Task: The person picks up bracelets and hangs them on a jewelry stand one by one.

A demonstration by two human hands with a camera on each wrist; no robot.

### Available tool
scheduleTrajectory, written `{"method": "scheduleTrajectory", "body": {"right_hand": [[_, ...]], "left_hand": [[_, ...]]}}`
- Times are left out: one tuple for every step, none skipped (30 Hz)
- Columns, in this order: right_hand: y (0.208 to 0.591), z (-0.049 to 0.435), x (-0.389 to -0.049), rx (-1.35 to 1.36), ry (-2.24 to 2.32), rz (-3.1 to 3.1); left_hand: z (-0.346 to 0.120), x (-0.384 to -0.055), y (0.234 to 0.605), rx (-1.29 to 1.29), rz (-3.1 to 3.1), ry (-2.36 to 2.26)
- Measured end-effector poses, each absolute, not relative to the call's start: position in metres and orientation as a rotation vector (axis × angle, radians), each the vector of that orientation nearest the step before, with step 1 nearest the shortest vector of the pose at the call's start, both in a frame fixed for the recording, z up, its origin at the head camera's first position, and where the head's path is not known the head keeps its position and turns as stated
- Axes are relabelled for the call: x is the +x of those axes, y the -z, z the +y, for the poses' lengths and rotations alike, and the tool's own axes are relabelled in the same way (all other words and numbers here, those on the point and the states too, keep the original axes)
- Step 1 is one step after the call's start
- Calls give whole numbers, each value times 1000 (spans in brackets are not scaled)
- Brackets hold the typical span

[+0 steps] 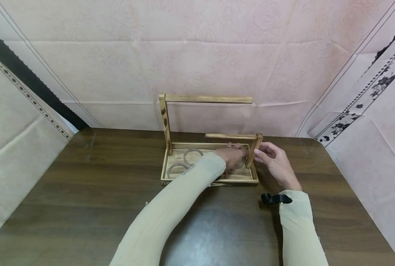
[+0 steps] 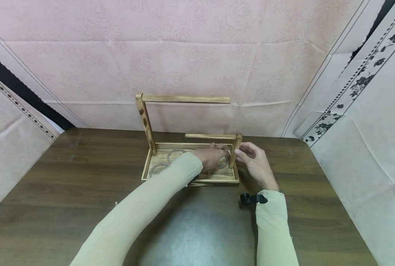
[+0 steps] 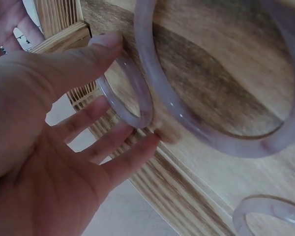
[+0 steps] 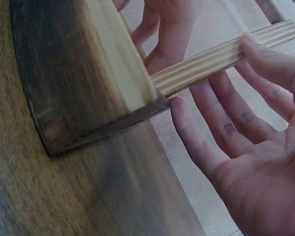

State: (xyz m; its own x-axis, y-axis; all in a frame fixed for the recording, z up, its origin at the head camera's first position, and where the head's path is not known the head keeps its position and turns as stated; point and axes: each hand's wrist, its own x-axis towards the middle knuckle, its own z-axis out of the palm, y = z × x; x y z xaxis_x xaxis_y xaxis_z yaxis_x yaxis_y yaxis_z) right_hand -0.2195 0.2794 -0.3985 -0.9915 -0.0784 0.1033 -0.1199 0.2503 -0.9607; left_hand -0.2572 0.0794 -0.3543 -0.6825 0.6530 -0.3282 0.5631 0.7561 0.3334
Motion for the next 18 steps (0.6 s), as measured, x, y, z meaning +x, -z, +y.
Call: {"method": "scheduleTrajectory", "body": {"right_hand": [[398, 279, -219, 197, -1889, -2458], [398, 279, -219, 197, -1886, -2459], [398, 280, -219, 196, -1884, -2461], [398, 279, -219, 196, -1882, -2462], [398, 279, -219, 196, -1880, -2462], [398, 279, -219, 196, -1879, -2463], [398, 279, -219, 197, -1876, -2464], [398, 279, -219, 198, -1876, -2463], [398, 279, -219, 199, -1877, -2461], [398, 279, -219, 199, -1877, -2460], [398, 279, -219, 199, -1879, -2458], [398, 279, -219, 199, -1880, -2456], [397, 279, -219, 199, -1881, -2454], [398, 279, -219, 197, -1882, -2454], [398, 279, -219, 196, -1883, -2453], [398, 279, -219, 194, -1883, -2453], [398, 279, -219, 193, -1881, -2454], [398, 279, -219, 191, -1881, -2455]], "left_hand": [[79, -257, 353, 928, 2520, -282], [79, -257, 353, 922, 2519, -275], [80, -257, 352, 919, 2520, -256], [80, -257, 352, 911, 2516, -251], [80, -257, 351, 907, 2512, -247], [80, -257, 351, 911, 2510, -239], [81, -257, 350, 904, 2508, -236], [82, -257, 350, 896, 2508, -233], [82, -257, 349, 891, 2504, -238], [83, -256, 348, 888, 2500, -247], [83, -257, 348, 890, 2504, -239], [83, -256, 348, 886, 2507, -224], [84, -256, 347, 880, 2509, -217], [84, -256, 347, 882, 2514, -200], [84, -256, 347, 887, 2516, -186], [84, -257, 348, 889, 2521, -176], [85, -257, 348, 892, 2524, -163], [85, -257, 348, 896, 2527, -152]]}}
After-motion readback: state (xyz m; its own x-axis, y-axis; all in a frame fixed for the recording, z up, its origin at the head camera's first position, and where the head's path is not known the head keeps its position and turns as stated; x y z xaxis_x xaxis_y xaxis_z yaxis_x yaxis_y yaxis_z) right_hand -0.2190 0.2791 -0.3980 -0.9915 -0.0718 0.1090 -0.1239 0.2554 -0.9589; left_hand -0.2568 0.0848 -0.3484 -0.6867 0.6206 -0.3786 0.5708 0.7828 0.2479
